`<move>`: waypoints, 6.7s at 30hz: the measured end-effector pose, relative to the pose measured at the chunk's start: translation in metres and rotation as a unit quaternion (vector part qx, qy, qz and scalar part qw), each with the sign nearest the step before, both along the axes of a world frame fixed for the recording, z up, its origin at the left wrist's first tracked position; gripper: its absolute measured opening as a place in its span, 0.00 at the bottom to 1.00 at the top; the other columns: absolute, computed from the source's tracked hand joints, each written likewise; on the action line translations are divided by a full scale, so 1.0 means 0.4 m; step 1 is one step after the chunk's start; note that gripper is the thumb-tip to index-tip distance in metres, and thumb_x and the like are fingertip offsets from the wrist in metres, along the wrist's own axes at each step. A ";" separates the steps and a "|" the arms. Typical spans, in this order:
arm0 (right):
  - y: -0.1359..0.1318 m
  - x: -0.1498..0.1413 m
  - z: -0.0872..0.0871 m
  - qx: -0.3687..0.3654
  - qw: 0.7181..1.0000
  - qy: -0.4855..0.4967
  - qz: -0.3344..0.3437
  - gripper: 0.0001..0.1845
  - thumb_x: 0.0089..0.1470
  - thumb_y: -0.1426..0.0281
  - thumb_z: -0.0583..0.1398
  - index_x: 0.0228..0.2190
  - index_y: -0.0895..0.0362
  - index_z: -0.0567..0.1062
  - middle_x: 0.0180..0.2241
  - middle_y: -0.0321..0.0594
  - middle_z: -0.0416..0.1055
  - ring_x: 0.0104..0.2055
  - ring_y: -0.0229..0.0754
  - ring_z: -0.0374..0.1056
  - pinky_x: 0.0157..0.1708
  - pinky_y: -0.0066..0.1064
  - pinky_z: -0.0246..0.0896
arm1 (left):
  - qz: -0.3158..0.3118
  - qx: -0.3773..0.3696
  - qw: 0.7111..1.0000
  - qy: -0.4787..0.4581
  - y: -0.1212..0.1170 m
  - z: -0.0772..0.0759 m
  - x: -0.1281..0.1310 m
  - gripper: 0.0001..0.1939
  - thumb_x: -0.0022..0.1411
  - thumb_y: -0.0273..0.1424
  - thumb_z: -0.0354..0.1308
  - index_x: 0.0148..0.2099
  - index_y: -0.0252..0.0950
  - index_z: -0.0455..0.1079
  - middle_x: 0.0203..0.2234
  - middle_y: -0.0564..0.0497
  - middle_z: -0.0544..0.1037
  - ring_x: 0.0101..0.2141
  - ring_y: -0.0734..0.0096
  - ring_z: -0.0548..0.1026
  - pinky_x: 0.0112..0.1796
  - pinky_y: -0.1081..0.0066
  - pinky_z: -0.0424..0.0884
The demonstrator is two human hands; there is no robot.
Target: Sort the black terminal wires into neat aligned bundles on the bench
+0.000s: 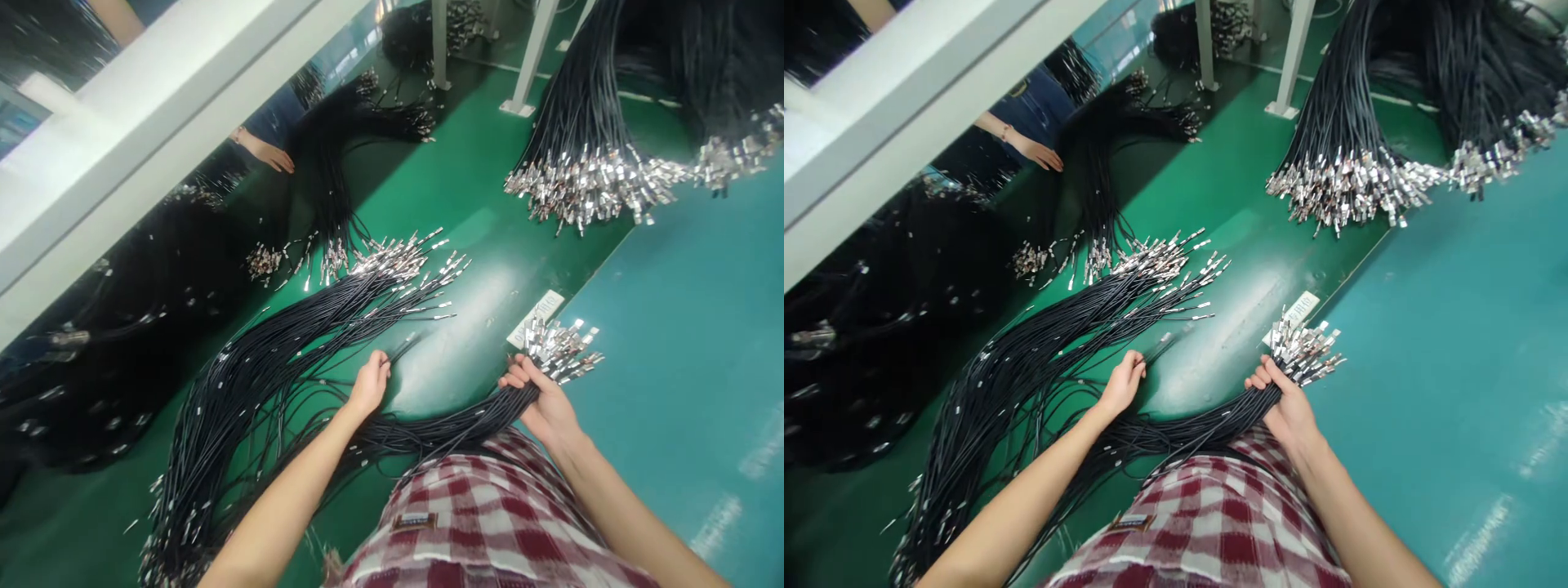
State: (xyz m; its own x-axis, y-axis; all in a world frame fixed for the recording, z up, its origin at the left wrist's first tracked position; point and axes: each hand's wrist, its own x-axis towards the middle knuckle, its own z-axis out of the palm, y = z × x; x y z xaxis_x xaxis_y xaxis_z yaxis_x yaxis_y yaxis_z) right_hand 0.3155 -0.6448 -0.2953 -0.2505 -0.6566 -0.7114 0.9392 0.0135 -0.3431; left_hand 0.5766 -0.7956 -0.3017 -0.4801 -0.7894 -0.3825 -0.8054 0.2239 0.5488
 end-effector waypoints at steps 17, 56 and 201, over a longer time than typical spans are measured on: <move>-0.031 0.022 0.059 0.015 0.997 0.070 0.009 0.18 0.36 0.64 0.74 0.30 0.57 0.78 0.29 0.33 0.74 0.25 0.35 0.68 0.27 0.28 0.68 | 0.101 0.305 0.894 0.312 0.197 0.119 -0.304 0.18 0.64 0.45 0.53 0.38 0.33 0.67 0.18 0.56 0.70 0.17 0.80 0.62 0.21 0.77 0.59; -0.020 0.010 0.068 -0.039 0.981 0.079 0.171 0.20 0.35 0.59 0.74 0.26 0.56 0.74 0.17 0.27 0.53 0.20 0.31 0.52 0.31 0.28 0.67 | 0.047 0.231 0.946 0.223 0.098 0.035 -0.164 0.18 0.60 0.42 0.60 0.46 0.34 0.71 0.33 0.48 0.75 0.34 0.69 0.74 0.40 0.67 0.69; -0.062 0.038 0.091 0.046 0.990 0.129 -0.015 0.19 0.27 0.66 0.76 0.24 0.59 0.77 0.23 0.36 0.73 0.25 0.38 0.66 0.28 0.32 0.65 | 0.039 0.203 0.944 0.257 0.158 0.158 -0.328 0.15 0.59 0.41 0.58 0.28 0.35 0.68 0.22 0.54 0.70 0.26 0.72 0.65 0.31 0.73 0.60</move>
State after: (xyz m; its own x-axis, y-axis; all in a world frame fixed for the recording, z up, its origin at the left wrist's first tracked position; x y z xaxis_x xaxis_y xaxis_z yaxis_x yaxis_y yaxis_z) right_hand 0.3307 -0.6696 -0.2589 -0.4510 -0.5819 -0.6768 0.8205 0.0281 -0.5710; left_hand 0.4454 -0.7323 -0.2385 -0.6306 -0.6690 -0.3934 -0.4147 -0.1381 0.8994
